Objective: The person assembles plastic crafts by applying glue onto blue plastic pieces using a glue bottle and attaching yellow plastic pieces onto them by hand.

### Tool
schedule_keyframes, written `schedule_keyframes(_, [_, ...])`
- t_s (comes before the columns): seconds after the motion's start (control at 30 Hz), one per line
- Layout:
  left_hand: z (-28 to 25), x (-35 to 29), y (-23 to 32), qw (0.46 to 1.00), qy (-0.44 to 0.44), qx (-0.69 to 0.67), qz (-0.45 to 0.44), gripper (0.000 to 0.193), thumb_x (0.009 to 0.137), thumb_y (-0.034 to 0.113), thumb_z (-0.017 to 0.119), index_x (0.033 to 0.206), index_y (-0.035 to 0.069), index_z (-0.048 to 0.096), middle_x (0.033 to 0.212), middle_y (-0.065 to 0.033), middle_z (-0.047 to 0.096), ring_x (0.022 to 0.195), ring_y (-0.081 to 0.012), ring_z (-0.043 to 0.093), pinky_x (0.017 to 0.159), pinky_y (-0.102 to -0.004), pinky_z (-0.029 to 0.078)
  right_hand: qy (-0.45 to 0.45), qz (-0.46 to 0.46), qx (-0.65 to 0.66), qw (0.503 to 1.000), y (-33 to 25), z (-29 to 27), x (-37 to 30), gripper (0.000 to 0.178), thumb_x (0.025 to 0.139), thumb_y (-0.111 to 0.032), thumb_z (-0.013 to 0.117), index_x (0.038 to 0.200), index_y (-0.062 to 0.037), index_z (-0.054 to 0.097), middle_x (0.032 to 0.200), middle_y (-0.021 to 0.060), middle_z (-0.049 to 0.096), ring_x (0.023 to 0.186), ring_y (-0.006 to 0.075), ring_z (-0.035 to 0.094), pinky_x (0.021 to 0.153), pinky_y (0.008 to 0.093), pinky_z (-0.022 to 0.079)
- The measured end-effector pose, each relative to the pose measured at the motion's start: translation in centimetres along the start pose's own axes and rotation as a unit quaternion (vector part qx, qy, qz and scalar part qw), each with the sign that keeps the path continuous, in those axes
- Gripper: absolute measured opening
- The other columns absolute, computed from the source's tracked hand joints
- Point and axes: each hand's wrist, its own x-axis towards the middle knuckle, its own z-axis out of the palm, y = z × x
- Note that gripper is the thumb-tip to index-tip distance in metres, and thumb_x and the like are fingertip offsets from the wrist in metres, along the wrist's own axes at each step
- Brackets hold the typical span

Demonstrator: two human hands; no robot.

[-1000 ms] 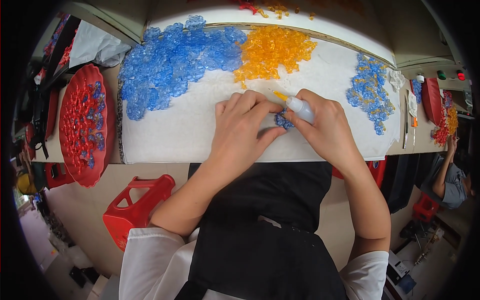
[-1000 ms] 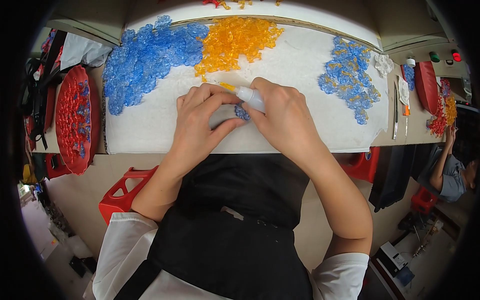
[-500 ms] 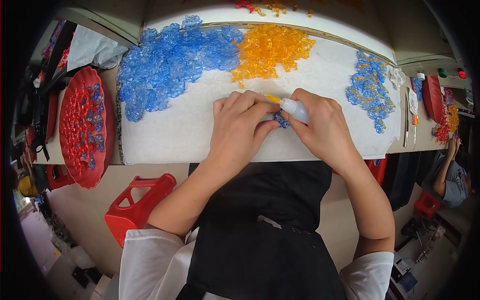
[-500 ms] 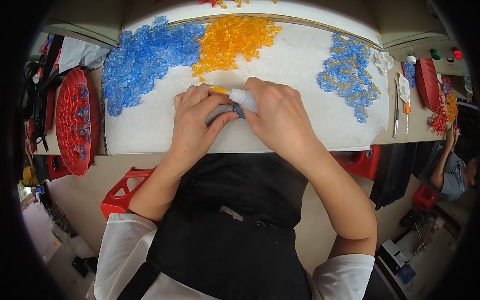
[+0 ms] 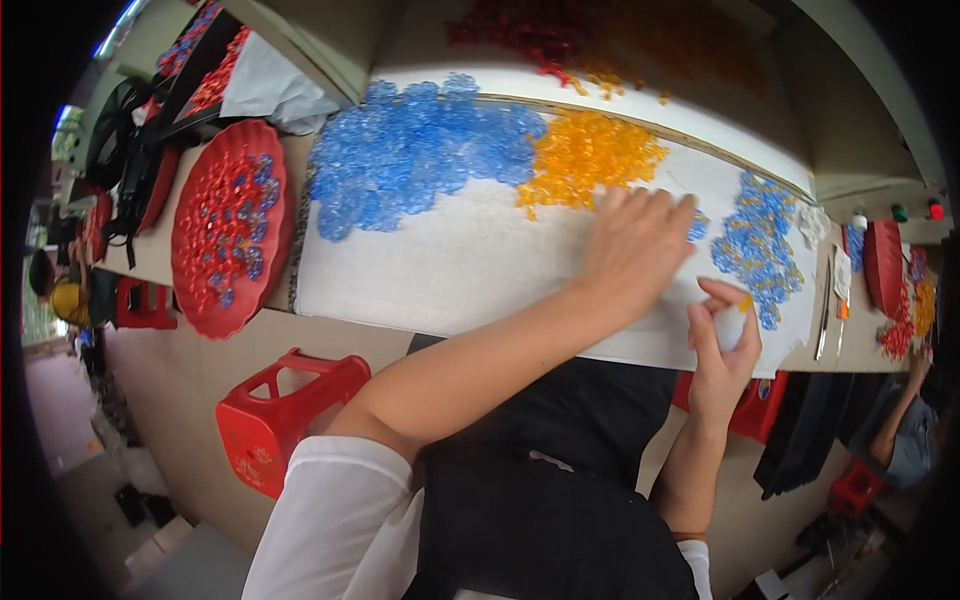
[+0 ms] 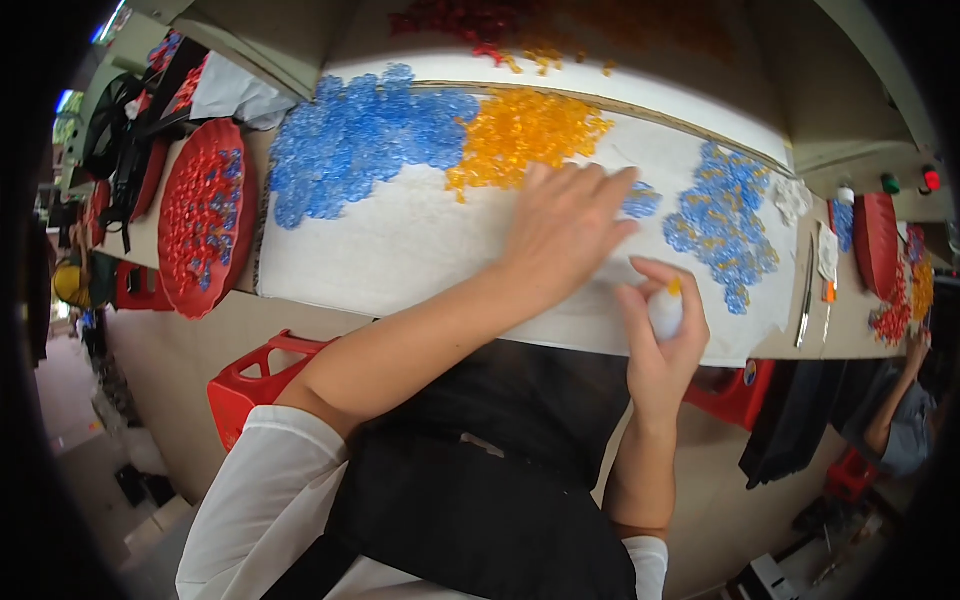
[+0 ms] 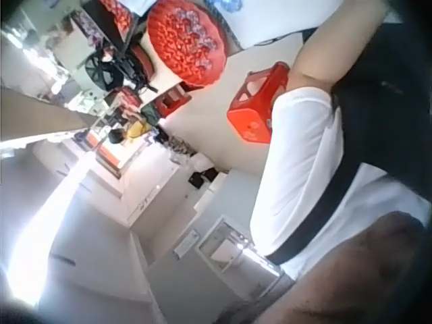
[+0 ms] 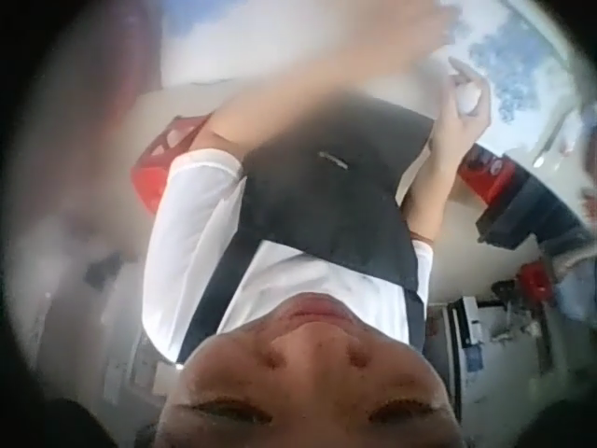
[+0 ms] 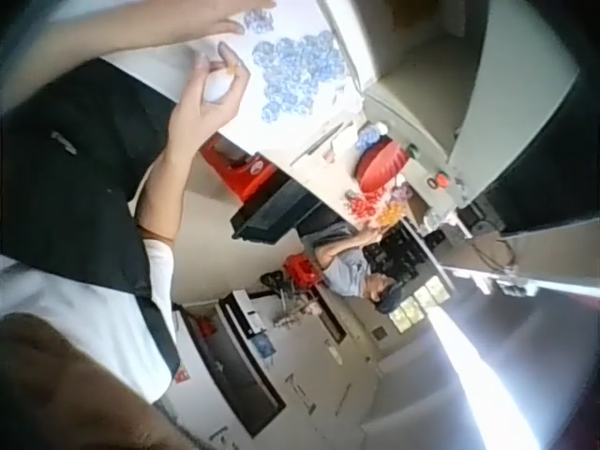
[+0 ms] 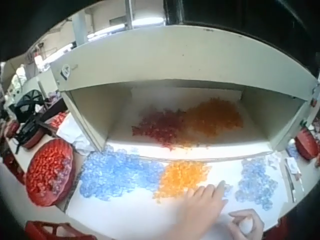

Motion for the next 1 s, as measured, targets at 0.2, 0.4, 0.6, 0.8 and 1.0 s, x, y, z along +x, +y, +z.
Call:
schedule_keyframes(0.2, [-5.7,1.2,-6.7,0.997,0.074,0.022,-0.007,0.03,0.078,0.018,0.064,0.107,0.011,0.06,0.105,-0.0074,0.06,0.102,-0.0249,0.052,0.083,-0.0379,0.036,0.046,0.028,0.062,0.997,2.6,-1.1,-1.7,0.019,0.078,0.001,0.062,0.097,-0.0014,0.059,0.073,-0.0014,0.051,0.064,0.0044,0.041,0.058,0.0172,0.032])
schedule_keyframes(0.4, [-9.8,-2.1,-13.1,0.993,-0.064,0.097,-0.016,0.022,0.084,0.01,0.056,0.105,0.012,0.063,0.122,-0.0093,0.055,0.122,-0.029,0.043,0.103,-0.0441,0.027,0.042,0.032,0.061,0.997,3.0,-1.0,-1.8,0.018,0.078,0.0,0.063,0.096,-0.0017,0.059,0.073,-0.0011,0.052,0.064,0.0041,0.041,0.058,0.0174,0.032])
schedule_keyframes(0.6, [-10.5,-2.9,-13.1,0.998,-0.035,0.044,-0.016,0.015,0.078,0.006,0.059,0.092,0.011,0.063,0.113,-0.0096,0.057,0.113,-0.029,0.047,0.1,-0.0451,0.028,0.037,0.034,0.033,0.998,2.8,-0.9,-1.7,0.017,0.078,0.0,0.063,0.095,-0.0016,0.06,0.073,-0.0007,0.052,0.065,0.0043,0.042,0.058,0.0175,0.032])
schedule_keyframes(0.8, [-8.4,-2.2,-10.9,0.993,0.005,0.11,-0.039,0.019,0.071,0.012,0.07,0.088,0.01,0.062,0.113,-0.0111,0.053,0.108,-0.0279,0.045,0.093,-0.0424,0.028,0.037,0.037,0.032,0.998,2.6,-0.6,-1.9,0.016,0.079,-0.001,0.062,0.095,-0.0017,0.059,0.074,-0.0005,0.052,0.065,0.0046,0.042,0.058,0.0176,0.032])
schedule_keyframes(1.0, [-7.9,-2.2,-11.0,0.995,0.014,0.043,-0.084,0.019,0.069,0.012,0.072,0.085,0.009,0.061,0.115,-0.0103,0.053,0.111,-0.0267,0.045,0.093,-0.0415,0.026,0.039,0.039,0.025,0.998,2.5,-0.6,-2.1,0.016,0.079,-0.001,0.062,0.095,-0.0013,0.06,0.075,-0.0002,0.053,0.066,0.0048,0.043,0.059,0.0176,0.033])
